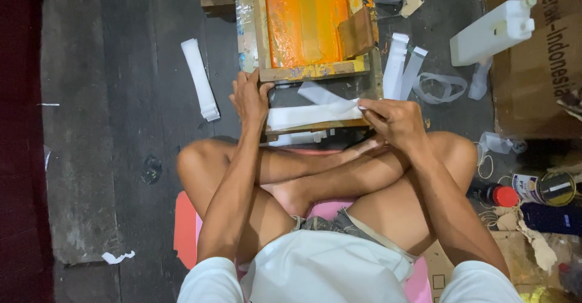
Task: The person sits cross-legged and uses a squeegee to spread orange ink across a screen printing frame. They repeatedly pull the ink across the mesh, lift the frame to check the result, and place white rectangular items onto the frame to print.
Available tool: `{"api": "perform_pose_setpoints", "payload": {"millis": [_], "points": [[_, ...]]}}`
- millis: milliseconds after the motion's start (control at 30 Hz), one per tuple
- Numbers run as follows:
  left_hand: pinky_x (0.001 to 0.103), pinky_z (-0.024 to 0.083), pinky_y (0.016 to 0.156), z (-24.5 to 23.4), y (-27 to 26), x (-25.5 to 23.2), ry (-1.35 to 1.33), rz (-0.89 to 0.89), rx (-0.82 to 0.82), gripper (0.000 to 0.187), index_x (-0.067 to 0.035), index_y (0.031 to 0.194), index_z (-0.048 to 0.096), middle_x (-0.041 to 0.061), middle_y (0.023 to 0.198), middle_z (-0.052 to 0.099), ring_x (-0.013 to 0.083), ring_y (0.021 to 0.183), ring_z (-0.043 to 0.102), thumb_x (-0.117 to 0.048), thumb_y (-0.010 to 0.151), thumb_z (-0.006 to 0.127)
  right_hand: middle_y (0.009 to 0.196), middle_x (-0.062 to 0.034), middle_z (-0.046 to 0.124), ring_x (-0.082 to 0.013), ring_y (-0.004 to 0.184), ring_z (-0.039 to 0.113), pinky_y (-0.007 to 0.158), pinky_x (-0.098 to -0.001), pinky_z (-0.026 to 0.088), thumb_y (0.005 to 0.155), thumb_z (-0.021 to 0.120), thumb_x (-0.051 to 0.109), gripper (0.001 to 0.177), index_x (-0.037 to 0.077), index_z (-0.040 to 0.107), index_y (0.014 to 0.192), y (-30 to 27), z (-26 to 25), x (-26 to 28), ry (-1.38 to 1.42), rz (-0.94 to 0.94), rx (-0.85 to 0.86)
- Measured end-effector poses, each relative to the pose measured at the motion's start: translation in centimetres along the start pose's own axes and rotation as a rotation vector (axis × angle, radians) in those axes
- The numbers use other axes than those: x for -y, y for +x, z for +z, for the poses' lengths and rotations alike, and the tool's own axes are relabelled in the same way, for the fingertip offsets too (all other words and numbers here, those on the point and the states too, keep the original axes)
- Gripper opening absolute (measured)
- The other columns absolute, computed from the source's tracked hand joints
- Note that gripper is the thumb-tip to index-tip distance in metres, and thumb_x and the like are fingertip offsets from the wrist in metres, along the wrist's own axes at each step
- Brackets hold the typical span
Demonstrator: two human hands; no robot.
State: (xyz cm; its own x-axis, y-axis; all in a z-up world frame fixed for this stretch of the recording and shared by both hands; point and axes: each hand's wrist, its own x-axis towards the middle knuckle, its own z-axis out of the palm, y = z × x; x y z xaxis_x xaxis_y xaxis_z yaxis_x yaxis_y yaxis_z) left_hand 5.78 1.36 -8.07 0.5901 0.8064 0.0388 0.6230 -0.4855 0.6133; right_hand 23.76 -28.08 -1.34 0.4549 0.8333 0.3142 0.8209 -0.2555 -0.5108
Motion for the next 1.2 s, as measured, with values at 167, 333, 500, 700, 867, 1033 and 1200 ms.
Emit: {"api": "perform_pose_setpoints", "payload": {"millis": [167,333,500,700,867,1033,1200], "points": [[0.048,0.043,0.083,-0.9,1.0,-0.7,-0.065,0.123,-0.193,0.044,-0.015,0.137,0.061,0.003,0.106,0.05,0.03,0.097,0.054,-0.038,0.1,0.067,0.082,0.0004,0.078,-0.0224,0.072,0.073,0.065,-0.0319,0.058,0.092,0.077,0.016,0.02,0.025,0.082,0.11,-0.1,3.2,-0.9,-0.124,0.014,-0.104],[0.047,0.046,0.083,-3.7,3.9,-3.4,-0.058,0.174,-0.296,0.044,-0.02,0.135,0.06,-0.002,0.106,0.053,0.0223,0.096,0.057,-0.049,0.101,0.061,0.076,-0.0056,0.076,-0.0271,0.068,0.074,0.064,-0.042,0.06,0.091,0.073,0.037,0.03,0.032,0.075,0.121,2.6,7.4,0.1,-0.293,0.007,0.005],[0.044,0.041,0.079,-5.7,6.4,-5.3,-0.11,0.212,-0.326,0.06,-0.02,0.132,0.067,0.0,0.102,0.058,0.0236,0.095,0.056,-0.064,0.101,0.041,0.086,-0.0051,0.065,-0.0284,0.073,0.061,0.051,-0.0415,0.045,0.096,0.07,0.05,0.036,0.019,0.074,0.115,4.0,6.9,2.9,-0.512,-0.145,0.028],[0.045,0.04,0.075,-6.1,8.0,-5.4,-0.132,0.246,-0.34,0.061,-0.014,0.134,0.064,0.001,0.106,0.058,0.0264,0.096,0.057,-0.062,0.101,0.046,0.128,-0.002,0.069,-0.0335,0.094,0.054,0.066,-0.0476,0.034,0.094,0.068,0.041,0.034,0.015,0.076,0.114,4.5,10.0,3.2,-0.413,-0.169,0.045],[0.047,0.04,0.078,-6.6,8.5,-5.7,-0.137,0.22,-0.315,0.064,-0.012,0.135,0.064,0.001,0.104,0.058,0.0253,0.097,0.057,-0.063,0.1,0.047,0.124,0.0011,0.07,-0.0283,0.092,0.051,0.067,-0.0446,0.031,0.092,0.071,0.034,0.025,0.015,0.076,0.108,6.3,9.9,2.8,-0.453,-0.257,-0.062],[0.047,0.04,0.077,-6.9,8.7,-6.3,-0.149,0.205,-0.311,0.064,-0.014,0.134,0.065,0.001,0.104,0.059,0.0258,0.099,0.058,-0.065,0.099,0.046,0.125,0.0004,0.07,-0.0293,0.097,0.053,0.069,-0.0459,0.031,0.095,0.067,0.034,0.028,0.013,0.075,0.111,6.2,9.8,3.4,-0.403,-0.25,-0.029],[0.049,0.041,0.078,-7.2,9.0,-6.4,-0.144,0.211,-0.314,0.066,-0.013,0.131,0.066,0.001,0.106,0.06,0.0277,0.099,0.059,-0.066,0.098,0.044,0.124,0.0045,0.071,-0.0276,0.091,0.054,0.065,-0.0453,0.033,0.091,0.07,0.039,0.027,0.017,0.075,0.105,7.0,11.1,2.8,-0.503,-0.26,-0.041]]}}
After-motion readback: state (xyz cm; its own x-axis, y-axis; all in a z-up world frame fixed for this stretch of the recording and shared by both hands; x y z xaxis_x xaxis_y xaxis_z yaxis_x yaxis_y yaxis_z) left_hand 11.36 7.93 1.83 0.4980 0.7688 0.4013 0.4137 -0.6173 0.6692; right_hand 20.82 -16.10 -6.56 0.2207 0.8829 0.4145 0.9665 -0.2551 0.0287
